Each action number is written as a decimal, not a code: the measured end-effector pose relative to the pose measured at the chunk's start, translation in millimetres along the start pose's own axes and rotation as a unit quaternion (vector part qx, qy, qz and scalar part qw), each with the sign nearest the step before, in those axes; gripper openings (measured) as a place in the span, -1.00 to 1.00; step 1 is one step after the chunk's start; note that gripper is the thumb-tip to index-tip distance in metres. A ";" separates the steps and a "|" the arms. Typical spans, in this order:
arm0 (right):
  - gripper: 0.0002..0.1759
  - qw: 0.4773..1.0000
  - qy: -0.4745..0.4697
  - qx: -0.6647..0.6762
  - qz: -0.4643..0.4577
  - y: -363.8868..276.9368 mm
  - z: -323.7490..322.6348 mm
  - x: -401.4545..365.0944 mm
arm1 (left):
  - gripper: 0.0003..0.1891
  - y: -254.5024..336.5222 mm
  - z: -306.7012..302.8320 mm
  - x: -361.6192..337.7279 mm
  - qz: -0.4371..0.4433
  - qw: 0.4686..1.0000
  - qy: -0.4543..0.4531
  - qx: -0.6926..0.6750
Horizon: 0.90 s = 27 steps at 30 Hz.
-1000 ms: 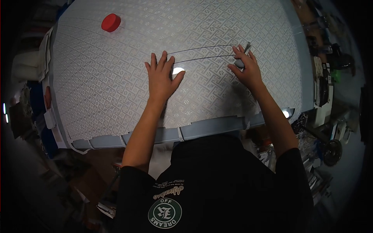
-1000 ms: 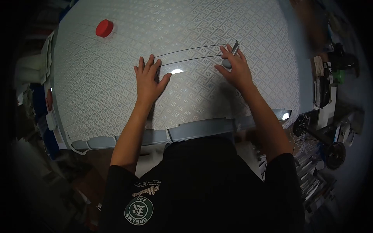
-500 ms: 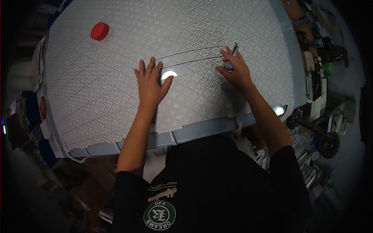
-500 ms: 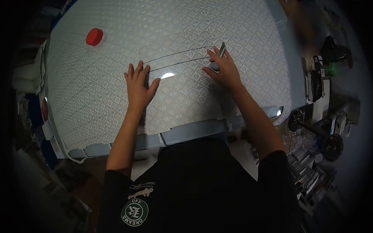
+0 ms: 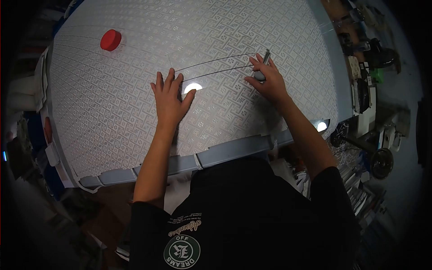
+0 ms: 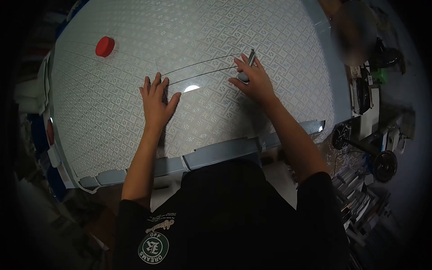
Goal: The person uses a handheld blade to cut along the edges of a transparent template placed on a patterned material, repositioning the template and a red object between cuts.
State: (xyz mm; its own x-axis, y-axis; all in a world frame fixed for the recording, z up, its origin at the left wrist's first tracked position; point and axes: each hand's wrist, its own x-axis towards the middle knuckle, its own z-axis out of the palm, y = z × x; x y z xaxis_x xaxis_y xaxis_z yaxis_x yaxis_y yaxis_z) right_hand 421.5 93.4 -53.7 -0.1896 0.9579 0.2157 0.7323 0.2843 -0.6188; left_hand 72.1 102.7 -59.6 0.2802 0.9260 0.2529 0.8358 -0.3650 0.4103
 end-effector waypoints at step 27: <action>-0.30 1.000 0.003 -0.021 -0.012 5.2 4.4 -0.6 | -0.34 -0.5 -0.6 -0.6 -0.011 1.000 -0.008 -0.006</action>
State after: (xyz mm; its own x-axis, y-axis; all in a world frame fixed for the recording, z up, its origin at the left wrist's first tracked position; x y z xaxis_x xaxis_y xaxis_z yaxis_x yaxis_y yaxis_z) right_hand 422.6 94.4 -60.3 -0.2030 0.9508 0.2342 0.7547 0.3043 -0.5813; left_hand 71.3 102.3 -59.4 0.2690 0.9352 0.2301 0.8358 -0.3454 0.4268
